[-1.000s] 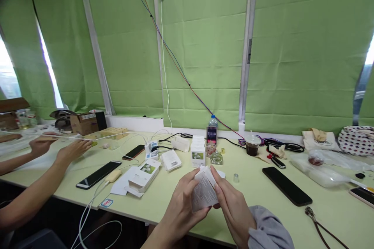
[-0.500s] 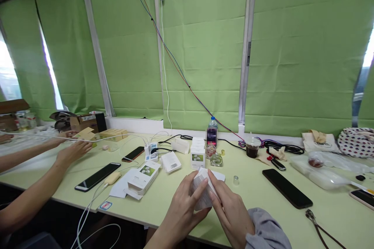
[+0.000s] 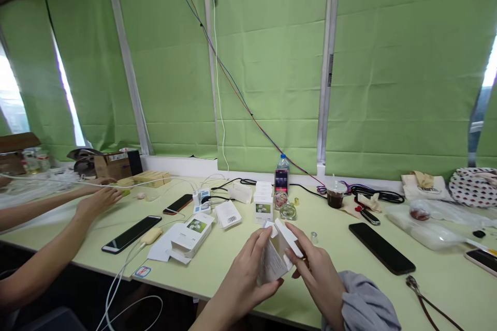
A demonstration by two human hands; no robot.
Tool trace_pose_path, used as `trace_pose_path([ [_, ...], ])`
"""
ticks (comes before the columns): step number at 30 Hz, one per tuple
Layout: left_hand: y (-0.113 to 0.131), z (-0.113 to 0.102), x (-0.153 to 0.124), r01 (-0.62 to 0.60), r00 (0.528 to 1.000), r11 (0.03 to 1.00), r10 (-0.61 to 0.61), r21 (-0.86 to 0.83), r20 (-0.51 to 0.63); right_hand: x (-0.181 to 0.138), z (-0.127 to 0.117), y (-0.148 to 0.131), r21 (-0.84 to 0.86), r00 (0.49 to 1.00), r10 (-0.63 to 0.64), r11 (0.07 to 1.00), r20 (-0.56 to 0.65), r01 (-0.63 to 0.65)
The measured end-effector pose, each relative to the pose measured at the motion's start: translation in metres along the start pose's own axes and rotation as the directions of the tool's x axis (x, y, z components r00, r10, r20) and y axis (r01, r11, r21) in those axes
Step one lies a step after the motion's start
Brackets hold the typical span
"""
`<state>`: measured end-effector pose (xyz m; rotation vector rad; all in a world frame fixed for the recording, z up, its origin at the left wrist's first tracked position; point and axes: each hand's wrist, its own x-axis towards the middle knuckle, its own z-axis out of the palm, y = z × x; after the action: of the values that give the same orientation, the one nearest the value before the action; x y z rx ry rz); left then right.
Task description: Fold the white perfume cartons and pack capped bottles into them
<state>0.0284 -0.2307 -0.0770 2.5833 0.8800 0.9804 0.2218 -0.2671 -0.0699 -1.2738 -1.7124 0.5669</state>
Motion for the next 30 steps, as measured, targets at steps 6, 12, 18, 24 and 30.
trace_pose_path([
  [6, -0.001, 0.0, -0.001, 0.003, 1.0, 1.0, -0.004, 0.031, 0.024, 0.003, 0.002, 0.004, 0.004, 0.994, -0.007, 1.0, 0.109, 0.007],
  [12, -0.005, 0.002, -0.001, -0.047, 0.999, 0.996, 0.047, 0.081, 0.003, 0.0, 0.001, 0.001, -0.13, 0.996, -0.056, 0.989, 0.076, 0.065],
  [18, -0.007, 0.002, -0.002, -0.131, 0.99, 0.981, 0.138, 0.142, -0.041, -0.005, -0.002, -0.009, -0.094, 0.995, -0.098, 0.991, 0.018, 0.1],
  [24, -0.008, 0.003, -0.001, -0.145, 0.985, 0.98, 0.156, 0.135, -0.073, -0.007, -0.006, -0.01, -0.074, 0.997, -0.048, 0.996, -0.052, 0.044],
  [30, -0.013, 0.005, 0.0, -0.276, 0.897, 0.831, 0.404, 0.484, -0.182, -0.004, -0.006, -0.011, -0.102, 0.993, -0.059, 0.994, -0.106, 0.048],
])
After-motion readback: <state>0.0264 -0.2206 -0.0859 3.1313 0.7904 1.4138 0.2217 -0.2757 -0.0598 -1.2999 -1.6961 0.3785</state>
